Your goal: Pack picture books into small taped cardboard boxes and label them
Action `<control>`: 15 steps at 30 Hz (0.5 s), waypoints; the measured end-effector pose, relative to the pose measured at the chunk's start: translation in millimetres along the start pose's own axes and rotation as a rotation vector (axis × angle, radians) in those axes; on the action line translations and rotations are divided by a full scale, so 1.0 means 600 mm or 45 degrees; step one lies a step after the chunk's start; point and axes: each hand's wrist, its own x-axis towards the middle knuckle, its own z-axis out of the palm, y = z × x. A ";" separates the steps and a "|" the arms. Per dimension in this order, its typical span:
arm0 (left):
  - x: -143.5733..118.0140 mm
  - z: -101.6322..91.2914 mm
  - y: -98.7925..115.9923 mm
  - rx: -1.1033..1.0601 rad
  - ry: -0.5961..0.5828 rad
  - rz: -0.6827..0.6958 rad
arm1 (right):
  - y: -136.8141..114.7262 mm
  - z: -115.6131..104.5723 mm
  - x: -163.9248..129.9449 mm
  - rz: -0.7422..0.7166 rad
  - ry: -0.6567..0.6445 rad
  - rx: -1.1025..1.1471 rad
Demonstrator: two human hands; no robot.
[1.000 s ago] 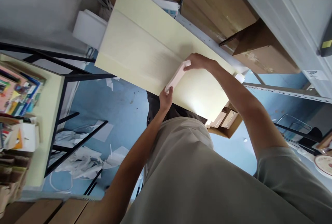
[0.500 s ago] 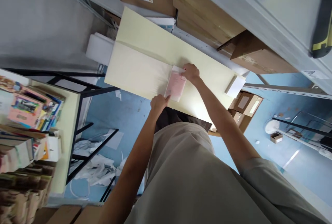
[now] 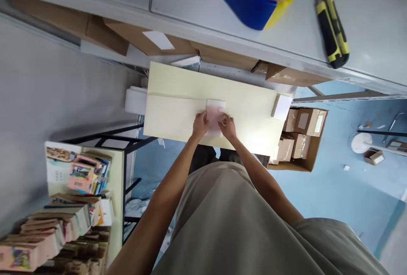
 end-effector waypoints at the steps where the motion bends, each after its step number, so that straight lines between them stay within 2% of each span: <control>1: 0.001 0.001 0.003 -0.028 -0.022 0.014 | -0.004 -0.004 0.001 0.018 0.012 0.004; 5: 0.009 -0.009 0.024 -0.022 -0.091 -0.008 | -0.021 -0.027 -0.002 0.062 0.015 -0.038; 8: 0.012 -0.037 0.048 0.042 -0.117 0.027 | -0.039 -0.049 -0.015 0.074 0.078 0.001; 10: 0.011 -0.064 0.073 0.058 -0.108 0.099 | -0.053 -0.076 -0.028 0.033 0.200 0.059; 13: 0.007 -0.106 0.136 -0.005 -0.099 0.327 | -0.080 -0.150 -0.053 -0.185 0.468 0.115; 15: 0.003 -0.128 0.201 -0.091 -0.103 0.569 | -0.109 -0.226 -0.067 -0.395 0.693 0.091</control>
